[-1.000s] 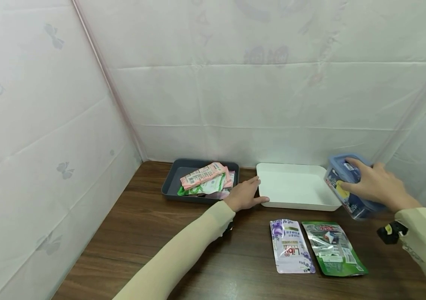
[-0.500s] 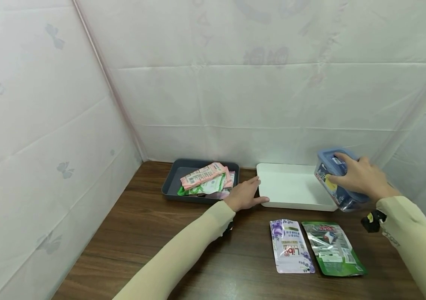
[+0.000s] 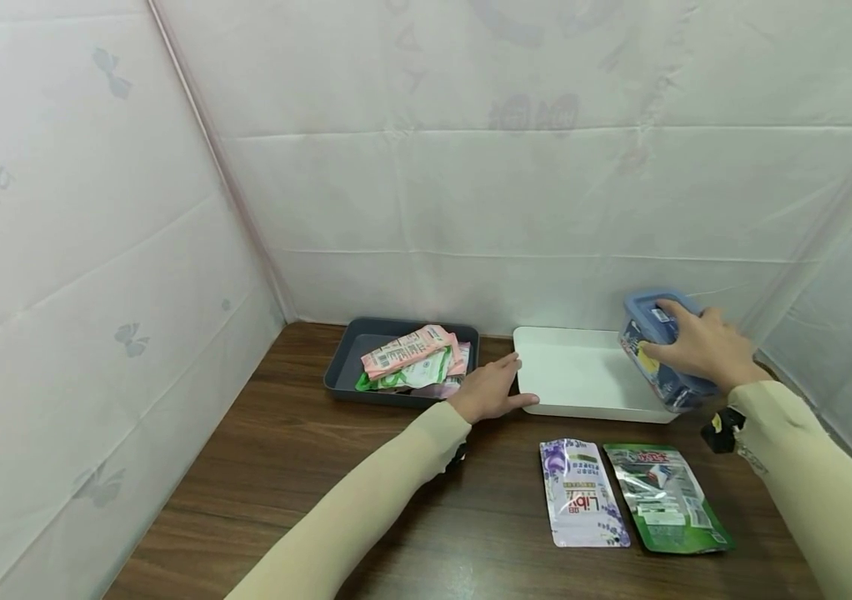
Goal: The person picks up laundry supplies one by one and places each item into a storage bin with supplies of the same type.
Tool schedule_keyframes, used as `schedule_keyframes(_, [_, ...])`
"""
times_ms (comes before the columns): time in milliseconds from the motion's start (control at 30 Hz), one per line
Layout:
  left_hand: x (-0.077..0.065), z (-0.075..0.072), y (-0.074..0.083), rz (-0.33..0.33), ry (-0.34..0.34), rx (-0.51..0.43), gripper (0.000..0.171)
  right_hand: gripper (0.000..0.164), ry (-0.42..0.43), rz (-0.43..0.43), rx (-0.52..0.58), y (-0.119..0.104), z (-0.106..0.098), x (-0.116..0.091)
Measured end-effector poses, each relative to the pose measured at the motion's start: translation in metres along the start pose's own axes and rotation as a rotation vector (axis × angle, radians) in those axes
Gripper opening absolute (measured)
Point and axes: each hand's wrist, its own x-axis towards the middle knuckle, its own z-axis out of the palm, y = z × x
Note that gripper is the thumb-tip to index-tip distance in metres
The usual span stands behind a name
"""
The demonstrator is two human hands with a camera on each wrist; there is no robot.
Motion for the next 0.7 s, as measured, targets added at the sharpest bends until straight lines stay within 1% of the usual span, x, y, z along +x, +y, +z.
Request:
schedule_keyframes(367, [-0.001,0.0,0.0,-0.004,-0.009,-0.009,0.076,0.099,-0.01,0.018,0.006,-0.001,0.01,0.01])
schedule_keyframes(700, [0.0,-0.001,0.001,-0.008,-0.014,-0.002,0.077,0.099,-0.008,0.0,0.002,-0.002,0.015,0.021])
